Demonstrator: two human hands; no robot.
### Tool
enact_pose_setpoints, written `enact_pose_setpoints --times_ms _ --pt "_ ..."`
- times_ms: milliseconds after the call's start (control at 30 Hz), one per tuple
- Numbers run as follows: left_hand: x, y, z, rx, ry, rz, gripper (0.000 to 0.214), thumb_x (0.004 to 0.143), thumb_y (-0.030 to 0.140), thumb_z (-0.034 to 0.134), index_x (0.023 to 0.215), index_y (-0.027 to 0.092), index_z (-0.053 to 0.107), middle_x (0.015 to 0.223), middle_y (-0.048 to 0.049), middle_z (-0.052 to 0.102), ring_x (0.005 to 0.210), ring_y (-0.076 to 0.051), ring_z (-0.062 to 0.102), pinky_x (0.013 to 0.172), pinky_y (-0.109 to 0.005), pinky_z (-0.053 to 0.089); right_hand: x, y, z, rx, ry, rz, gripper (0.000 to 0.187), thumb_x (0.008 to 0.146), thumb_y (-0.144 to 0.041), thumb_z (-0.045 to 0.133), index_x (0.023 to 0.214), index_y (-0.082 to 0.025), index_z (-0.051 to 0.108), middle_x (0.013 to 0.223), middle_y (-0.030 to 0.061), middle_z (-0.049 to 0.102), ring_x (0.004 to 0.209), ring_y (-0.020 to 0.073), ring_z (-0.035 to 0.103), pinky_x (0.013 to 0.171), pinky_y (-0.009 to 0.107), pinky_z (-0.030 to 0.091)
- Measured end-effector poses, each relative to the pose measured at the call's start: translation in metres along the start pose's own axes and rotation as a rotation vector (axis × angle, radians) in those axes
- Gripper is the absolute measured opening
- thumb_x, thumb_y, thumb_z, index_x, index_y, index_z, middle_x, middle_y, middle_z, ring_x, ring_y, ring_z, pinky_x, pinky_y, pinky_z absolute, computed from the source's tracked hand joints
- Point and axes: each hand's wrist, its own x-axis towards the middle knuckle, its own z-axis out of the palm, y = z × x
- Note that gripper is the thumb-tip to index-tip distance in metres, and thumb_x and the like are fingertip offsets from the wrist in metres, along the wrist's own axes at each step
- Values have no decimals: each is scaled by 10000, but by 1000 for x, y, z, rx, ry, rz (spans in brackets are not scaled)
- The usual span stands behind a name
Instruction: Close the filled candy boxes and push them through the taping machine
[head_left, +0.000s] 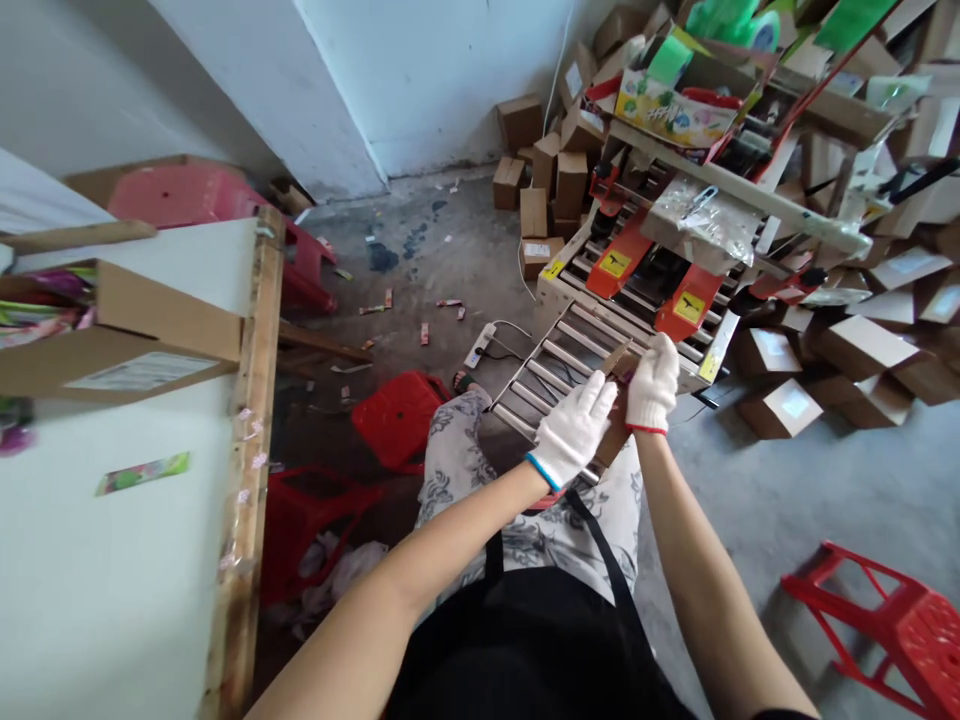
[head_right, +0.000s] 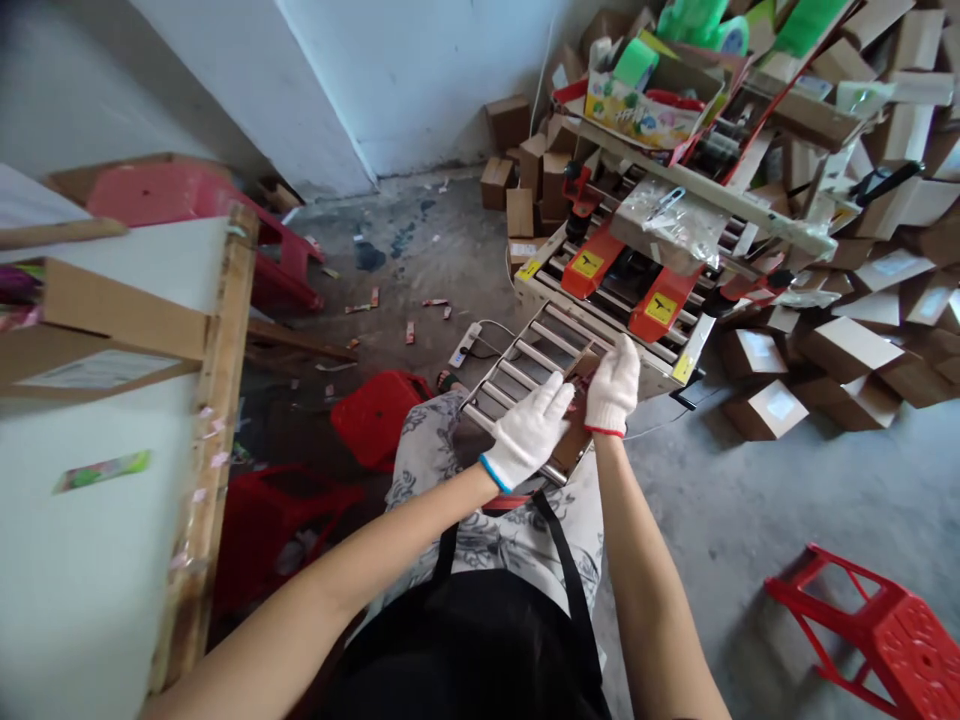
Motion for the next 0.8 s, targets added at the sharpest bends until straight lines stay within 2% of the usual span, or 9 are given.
enact_pose_setpoints --times_ms 100,167,233,400,500,600,667,733,800 --pt "-6 9 11 98 -42 65 546 1009 258 463 1547 170 421 1619 -148 388 1436 -364 451 1178 -564 404 -15 2 -7 184 167 114 554 1015 -446 345 1415 -96 505 1399 159 566 1311 230 533 1174 421 382" --pt "-10 13 14 94 -46 102 566 1017 357 466 1544 151 427 1596 -154 426 1471 -383 394 1224 -612 297 -31 1 -13 238 175 188 584 1010 -481 361 1440 -105 482 1437 159 544 1344 238 517 1192 440 367" --pt "-10 11 12 38 -50 92 586 1019 441 458 1532 159 448 1578 -138 457 1481 -369 380 1241 -611 254 -51 0 -21 308 109 218 617 1011 -518 368 1479 -124 447 1492 149 507 1391 239 483 1214 451 344" --pt "3 -7 -3 -221 -93 19 452 1026 406 476 1426 228 590 1506 -58 557 1409 -226 484 1242 -420 343 -95 -2 -41 452 -49 236 659 1021 -564 354 1546 -165 361 1588 125 404 1470 234 392 1260 480 268" --pt "11 -12 -10 -277 -115 -118 426 974 457 569 1369 317 646 1574 -52 457 1339 -266 535 1153 -432 457 -109 -3 -45 553 -7 263 656 1038 -536 290 1586 -176 257 1629 136 324 1487 237 368 1251 503 291" --pt "19 -15 -13 -280 -189 -218 394 963 459 574 1332 354 667 1519 -59 478 1216 -273 611 1051 -417 528 -116 -3 -46 461 -5 215 614 1044 -501 329 1572 -189 298 1614 133 349 1487 246 366 1246 509 297" --pt "22 -19 -12 -270 -205 -253 463 980 413 539 1424 290 585 1404 -105 550 1190 -269 622 1044 -407 522 -119 -1 -46 374 -31 180 641 1010 -500 466 1557 -189 340 1607 133 355 1488 262 360 1249 498 294" --pt "23 -22 -9 -269 -162 -238 555 981 375 532 1506 205 471 1400 -147 538 1262 -281 579 1089 -413 484 -118 -1 -46 341 -59 181 748 952 -504 590 1568 -178 318 1623 147 310 1488 286 355 1240 479 317" --pt "23 -23 -6 -302 -101 -165 554 987 380 527 1501 186 451 1483 -157 469 1348 -282 510 1147 -410 432 -116 -2 -46 316 -85 210 801 939 -504 614 1586 -175 276 1634 156 276 1484 297 360 1226 469 346"
